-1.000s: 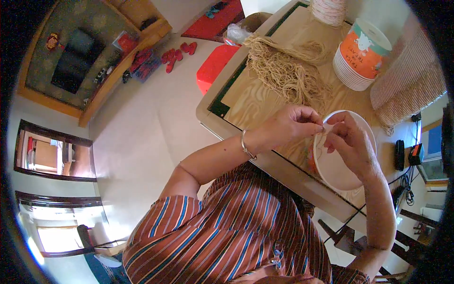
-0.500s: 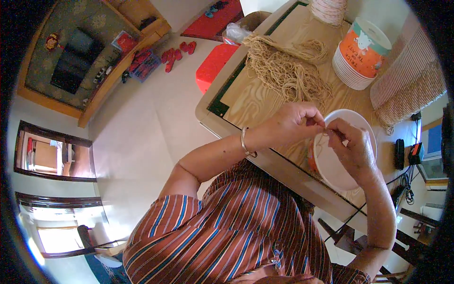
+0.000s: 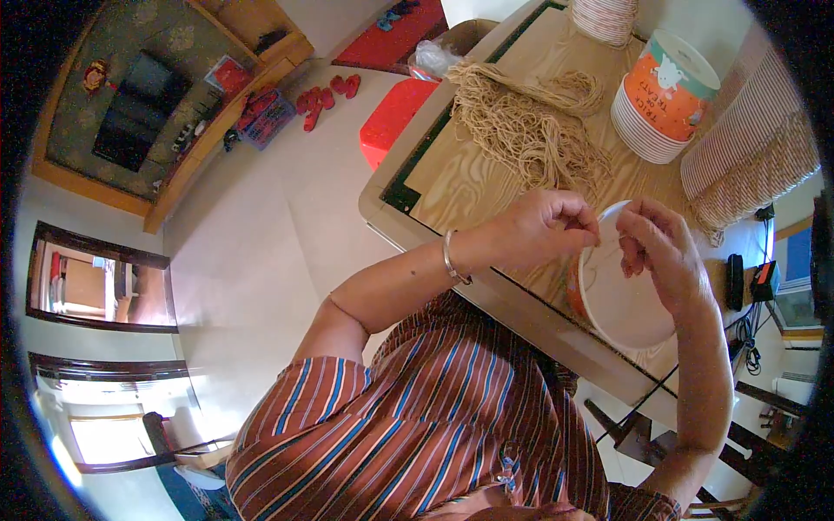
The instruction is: Threading pre-cut strings through a hole in the rim of paper cups at a workbench.
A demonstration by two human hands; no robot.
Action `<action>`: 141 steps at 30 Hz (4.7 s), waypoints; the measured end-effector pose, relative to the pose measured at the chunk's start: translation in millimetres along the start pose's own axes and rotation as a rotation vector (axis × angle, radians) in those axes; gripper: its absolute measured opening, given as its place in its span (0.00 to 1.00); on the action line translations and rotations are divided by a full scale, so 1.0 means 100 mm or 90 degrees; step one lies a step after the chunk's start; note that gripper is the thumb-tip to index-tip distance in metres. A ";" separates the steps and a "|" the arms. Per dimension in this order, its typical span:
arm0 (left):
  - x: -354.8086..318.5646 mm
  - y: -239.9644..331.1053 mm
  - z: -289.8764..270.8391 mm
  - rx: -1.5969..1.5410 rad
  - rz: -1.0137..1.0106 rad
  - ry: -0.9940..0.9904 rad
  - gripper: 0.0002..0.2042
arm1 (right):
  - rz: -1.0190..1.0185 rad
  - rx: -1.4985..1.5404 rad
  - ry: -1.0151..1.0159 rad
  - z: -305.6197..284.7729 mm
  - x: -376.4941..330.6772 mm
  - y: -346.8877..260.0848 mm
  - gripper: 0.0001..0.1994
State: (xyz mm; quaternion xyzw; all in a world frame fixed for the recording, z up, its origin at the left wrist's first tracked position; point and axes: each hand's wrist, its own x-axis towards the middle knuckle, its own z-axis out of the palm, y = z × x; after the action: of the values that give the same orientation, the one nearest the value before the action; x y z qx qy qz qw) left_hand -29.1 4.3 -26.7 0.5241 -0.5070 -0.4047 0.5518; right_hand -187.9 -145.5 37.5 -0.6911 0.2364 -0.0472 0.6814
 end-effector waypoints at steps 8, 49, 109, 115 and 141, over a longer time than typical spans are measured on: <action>0.01 0.07 -0.01 -0.003 -0.043 -0.012 0.05 | -0.176 -0.348 0.007 0.16 -0.09 0.03 0.07; 0.07 -0.01 -0.01 0.016 -0.009 0.008 0.07 | -0.298 -0.468 0.084 0.15 -0.13 0.10 0.05; -0.13 0.16 0.19 0.371 0.246 0.250 0.06 | -0.205 -0.399 0.050 0.18 -0.09 -0.07 0.07; -0.12 0.12 0.18 0.311 0.229 0.234 0.06 | -0.209 -0.394 0.042 0.16 -0.09 -0.05 0.07; -0.06 0.04 0.13 0.183 0.124 0.182 0.05 | -0.172 -0.353 0.029 0.14 -0.09 0.03 0.07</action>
State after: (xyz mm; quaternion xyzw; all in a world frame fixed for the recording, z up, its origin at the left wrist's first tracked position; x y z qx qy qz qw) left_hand -43.1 7.9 -24.6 0.5979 -0.5245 -0.1948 0.5739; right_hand -190.8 -129.0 36.3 -0.8747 0.1618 -0.0864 0.4486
